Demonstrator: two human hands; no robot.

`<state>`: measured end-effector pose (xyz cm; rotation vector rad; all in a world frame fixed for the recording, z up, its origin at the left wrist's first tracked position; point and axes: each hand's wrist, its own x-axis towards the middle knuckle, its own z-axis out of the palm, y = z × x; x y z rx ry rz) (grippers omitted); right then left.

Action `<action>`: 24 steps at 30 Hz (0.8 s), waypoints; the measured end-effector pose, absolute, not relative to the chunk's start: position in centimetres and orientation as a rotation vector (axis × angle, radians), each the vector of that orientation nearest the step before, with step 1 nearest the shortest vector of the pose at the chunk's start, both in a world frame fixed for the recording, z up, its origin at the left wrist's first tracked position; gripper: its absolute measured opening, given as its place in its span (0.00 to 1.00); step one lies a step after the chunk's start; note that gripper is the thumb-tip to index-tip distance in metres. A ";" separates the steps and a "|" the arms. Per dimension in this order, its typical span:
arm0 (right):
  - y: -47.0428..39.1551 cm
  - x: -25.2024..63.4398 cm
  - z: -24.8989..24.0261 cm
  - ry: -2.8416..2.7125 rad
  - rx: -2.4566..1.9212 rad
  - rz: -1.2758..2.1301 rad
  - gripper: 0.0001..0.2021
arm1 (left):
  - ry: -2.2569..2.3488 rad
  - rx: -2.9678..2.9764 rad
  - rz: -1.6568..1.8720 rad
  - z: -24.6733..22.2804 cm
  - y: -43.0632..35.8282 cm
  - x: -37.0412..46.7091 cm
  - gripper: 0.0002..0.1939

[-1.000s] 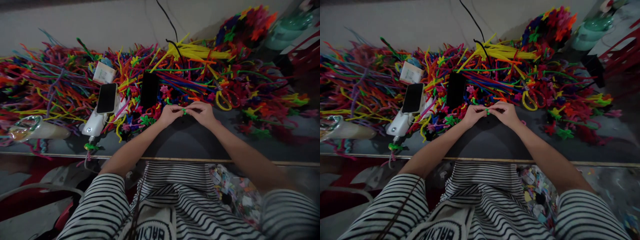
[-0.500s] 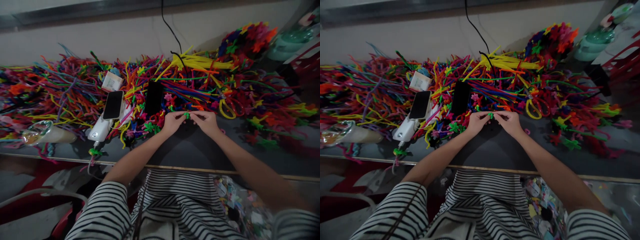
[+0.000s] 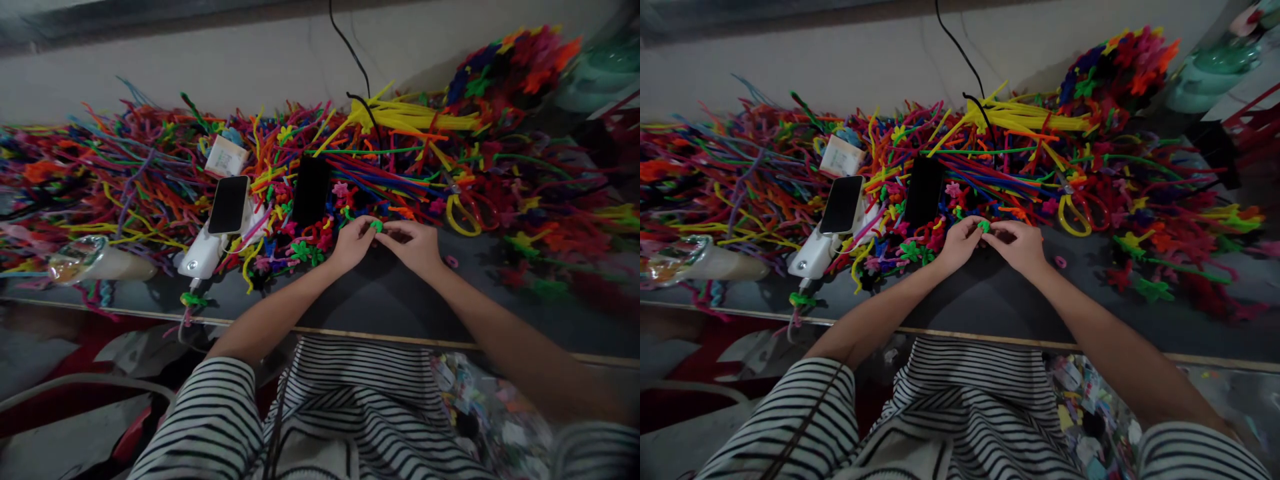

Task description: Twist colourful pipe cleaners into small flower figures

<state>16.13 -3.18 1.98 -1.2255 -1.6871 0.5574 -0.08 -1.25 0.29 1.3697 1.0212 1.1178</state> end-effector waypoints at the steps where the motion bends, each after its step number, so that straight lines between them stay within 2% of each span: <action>1: -3.2 16.1 2.0 -1.689 -1.230 0.547 0.11 | 1.032 1.388 1.113 0.3 -1.3 -0.1 0.06; 9: -3.1 16.3 2.0 -1.752 -1.220 0.426 0.08 | 0.999 1.425 1.088 0.4 -1.4 -0.3 0.06; 17: -2.8 16.4 1.6 -1.712 -1.220 0.406 0.08 | 1.022 1.596 1.126 0.0 -1.5 -0.5 0.13; 24: -3.5 15.6 2.1 -1.660 -1.220 0.526 0.14 | 1.058 1.636 1.153 -0.8 -1.1 -0.5 0.18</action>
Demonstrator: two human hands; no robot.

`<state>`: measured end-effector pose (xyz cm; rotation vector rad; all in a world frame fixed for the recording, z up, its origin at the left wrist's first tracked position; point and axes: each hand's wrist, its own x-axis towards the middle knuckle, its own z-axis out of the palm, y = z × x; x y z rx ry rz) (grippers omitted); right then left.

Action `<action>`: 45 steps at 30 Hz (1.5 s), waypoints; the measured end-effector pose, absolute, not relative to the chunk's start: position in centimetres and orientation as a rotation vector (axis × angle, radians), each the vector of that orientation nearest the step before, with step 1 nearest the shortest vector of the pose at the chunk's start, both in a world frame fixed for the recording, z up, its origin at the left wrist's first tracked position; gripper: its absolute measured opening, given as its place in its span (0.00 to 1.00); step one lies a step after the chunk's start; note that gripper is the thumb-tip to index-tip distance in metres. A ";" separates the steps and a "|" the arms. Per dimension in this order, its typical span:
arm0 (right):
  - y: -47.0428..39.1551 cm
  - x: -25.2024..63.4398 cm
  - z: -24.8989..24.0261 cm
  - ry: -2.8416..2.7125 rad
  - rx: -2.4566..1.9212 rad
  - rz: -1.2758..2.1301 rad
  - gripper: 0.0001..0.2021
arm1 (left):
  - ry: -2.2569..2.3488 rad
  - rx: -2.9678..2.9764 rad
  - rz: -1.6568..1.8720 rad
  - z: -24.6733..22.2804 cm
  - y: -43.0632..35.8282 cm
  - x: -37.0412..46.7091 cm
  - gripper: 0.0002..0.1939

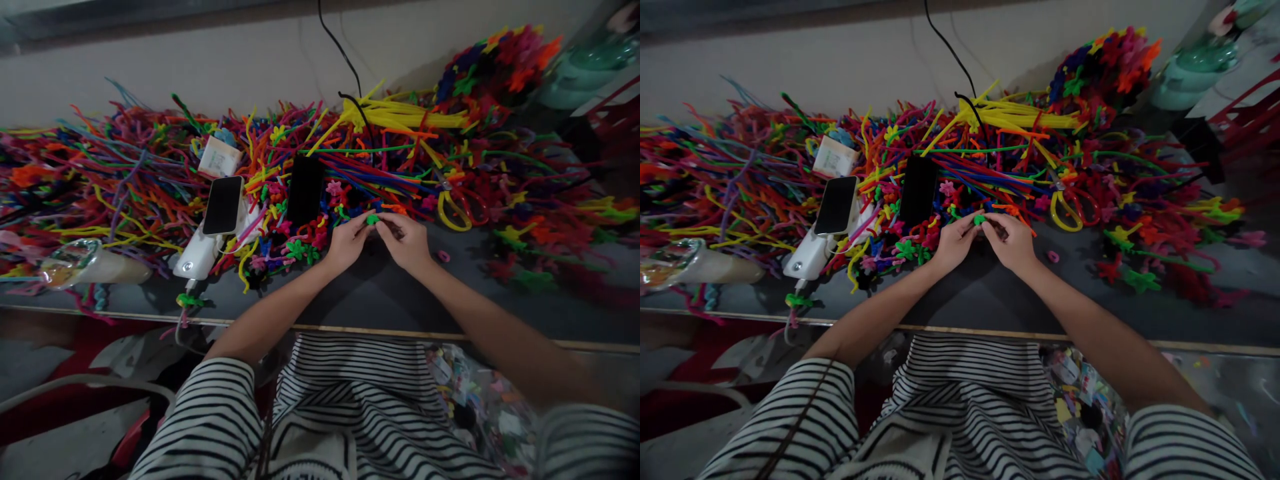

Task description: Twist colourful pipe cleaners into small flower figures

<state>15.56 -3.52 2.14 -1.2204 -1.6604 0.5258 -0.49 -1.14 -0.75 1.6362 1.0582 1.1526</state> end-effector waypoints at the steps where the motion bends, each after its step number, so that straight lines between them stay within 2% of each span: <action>1: -3.6 15.5 2.2 -1.666 -1.216 0.541 0.15 | 1.056 1.681 1.164 -0.8 -1.0 -0.5 0.17; 13: -3.0 15.8 1.0 -1.463 -1.149 0.795 0.14 | 0.870 2.040 0.985 0.0 -1.3 -0.6 0.19; 18: -3.7 15.8 2.2 -1.606 -1.153 0.555 0.06 | 0.890 2.074 0.983 -0.2 -0.9 -0.8 0.17; 22: -3.7 16.0 2.7 -1.744 -1.160 0.433 0.10 | 1.100 1.966 1.097 0.4 -1.4 -0.9 0.16; 30: -3.0 16.4 2.0 -1.650 -1.159 0.661 0.12 | 1.117 1.877 1.224 1.1 -1.8 -1.1 0.12; 34: -2.2 16.8 1.3 -1.542 -1.105 0.843 0.17 | 1.170 1.838 1.264 0.9 -1.6 -1.1 0.10; 41: -2.4 17.0 1.8 -1.541 -1.163 0.771 0.18 | 1.182 1.968 1.246 1.0 -2.1 -1.0 0.08; 45: -2.3 16.7 1.7 -1.453 -1.110 0.905 0.20 | 1.161 1.993 1.287 0.6 -2.0 -0.9 0.06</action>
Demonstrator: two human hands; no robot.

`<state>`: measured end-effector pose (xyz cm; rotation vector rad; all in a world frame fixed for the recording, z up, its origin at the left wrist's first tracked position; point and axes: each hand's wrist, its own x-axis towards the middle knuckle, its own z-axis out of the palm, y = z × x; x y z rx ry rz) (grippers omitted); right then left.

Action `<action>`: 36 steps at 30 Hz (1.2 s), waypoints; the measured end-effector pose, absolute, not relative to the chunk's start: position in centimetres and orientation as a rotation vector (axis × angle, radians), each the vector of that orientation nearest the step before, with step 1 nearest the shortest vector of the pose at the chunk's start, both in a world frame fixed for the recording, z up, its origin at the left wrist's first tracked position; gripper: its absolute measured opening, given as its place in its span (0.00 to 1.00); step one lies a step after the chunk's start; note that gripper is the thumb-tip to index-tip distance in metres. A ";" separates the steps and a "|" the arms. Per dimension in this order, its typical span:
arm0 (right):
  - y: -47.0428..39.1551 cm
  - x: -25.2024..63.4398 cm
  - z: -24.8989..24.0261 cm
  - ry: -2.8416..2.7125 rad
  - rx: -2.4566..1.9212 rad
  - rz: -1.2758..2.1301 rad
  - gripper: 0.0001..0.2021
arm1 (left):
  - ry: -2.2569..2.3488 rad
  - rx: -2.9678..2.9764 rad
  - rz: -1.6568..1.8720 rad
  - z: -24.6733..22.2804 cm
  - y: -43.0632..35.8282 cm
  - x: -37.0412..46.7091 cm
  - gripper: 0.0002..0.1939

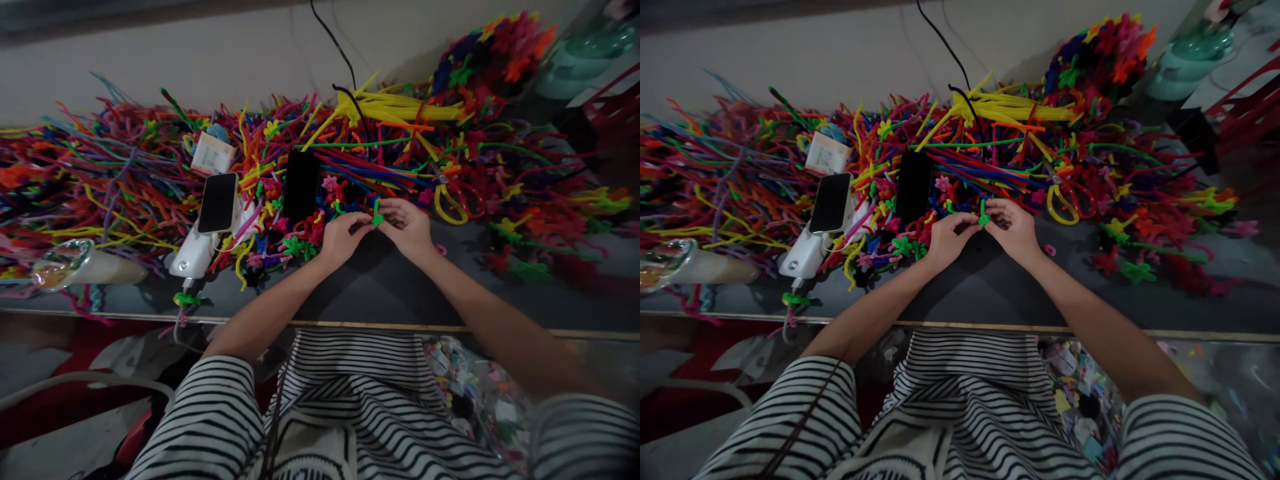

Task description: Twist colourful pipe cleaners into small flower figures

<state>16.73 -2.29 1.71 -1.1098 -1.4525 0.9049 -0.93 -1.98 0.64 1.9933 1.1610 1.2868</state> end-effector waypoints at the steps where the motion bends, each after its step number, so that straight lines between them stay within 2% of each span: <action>1: -2.2 16.7 1.6 -1.413 -1.093 0.965 0.21 | 1.146 2.002 1.305 0.6 -1.9 -1.0 0.06; 4: -1.8 16.7 1.4 -1.356 -1.066 1.117 0.20 | 1.108 2.038 1.350 0.7 -1.9 -1.0 0.06; 7: -1.7 16.7 1.2 -1.360 -1.080 1.118 0.16 | 1.103 2.047 1.378 1.0 -2.2 -0.9 0.08; 12: -2.0 16.7 1.1 -1.458 -1.153 0.785 0.07 | 1.164 2.004 1.315 1.4 -2.5 -0.7 0.12; 21: -3.4 16.0 2.1 -1.520 -1.190 0.447 0.02 | 1.150 1.585 1.252 1.1 -2.2 -0.4 0.11; 32: -3.7 15.4 2.0 -1.505 -1.136 0.296 0.02 | 1.055 1.248 1.119 1.5 -1.8 0.6 0.15; 36: -3.7 15.2 2.0 -1.412 -1.158 0.395 0.05 | 1.020 1.245 1.173 1.5 -1.8 1.0 0.17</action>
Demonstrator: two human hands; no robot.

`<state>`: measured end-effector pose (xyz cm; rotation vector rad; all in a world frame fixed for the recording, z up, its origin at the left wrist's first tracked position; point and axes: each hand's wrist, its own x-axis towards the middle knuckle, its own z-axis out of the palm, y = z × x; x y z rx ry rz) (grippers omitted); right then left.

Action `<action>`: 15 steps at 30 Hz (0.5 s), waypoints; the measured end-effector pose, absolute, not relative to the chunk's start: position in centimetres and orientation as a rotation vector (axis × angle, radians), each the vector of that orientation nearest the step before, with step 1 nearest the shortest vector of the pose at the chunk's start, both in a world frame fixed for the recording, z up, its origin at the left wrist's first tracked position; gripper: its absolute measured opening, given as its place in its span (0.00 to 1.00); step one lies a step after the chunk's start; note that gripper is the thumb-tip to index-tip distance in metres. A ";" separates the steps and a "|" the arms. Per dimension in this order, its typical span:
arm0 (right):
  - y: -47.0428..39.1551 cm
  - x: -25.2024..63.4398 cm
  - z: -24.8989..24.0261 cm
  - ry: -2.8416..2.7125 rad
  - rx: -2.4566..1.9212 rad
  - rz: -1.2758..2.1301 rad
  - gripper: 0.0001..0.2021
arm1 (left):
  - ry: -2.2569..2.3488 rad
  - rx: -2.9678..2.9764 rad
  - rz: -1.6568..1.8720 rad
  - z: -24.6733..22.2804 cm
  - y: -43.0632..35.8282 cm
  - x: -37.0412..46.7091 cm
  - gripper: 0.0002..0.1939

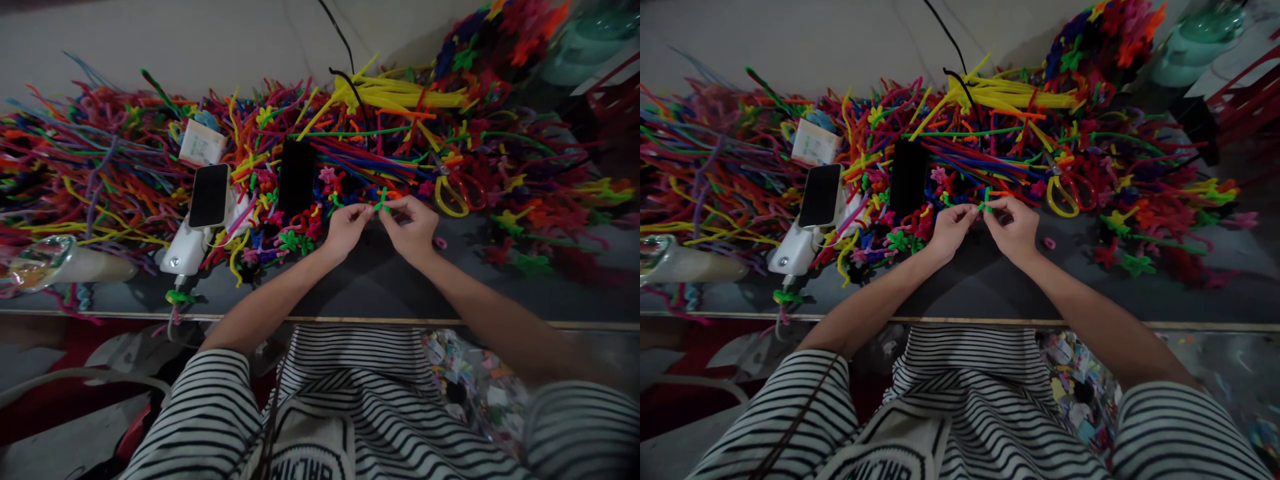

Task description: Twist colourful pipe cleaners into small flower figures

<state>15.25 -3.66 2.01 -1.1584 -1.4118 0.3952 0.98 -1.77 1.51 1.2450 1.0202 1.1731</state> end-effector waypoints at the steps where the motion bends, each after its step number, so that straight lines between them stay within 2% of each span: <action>1: -3.6 15.2 2.0 -1.390 -1.168 0.438 0.06 | 1.008 1.247 1.198 1.4 -1.7 1.0 0.17; 9: -3.2 15.3 1.6 -1.283 -1.208 0.568 0.13 | 1.054 1.477 1.326 0.9 -1.9 1.0 0.19; 15: -3.3 15.3 1.8 -1.333 -1.164 0.529 0.11 | 1.113 1.591 1.288 1.0 -1.7 0.5 0.19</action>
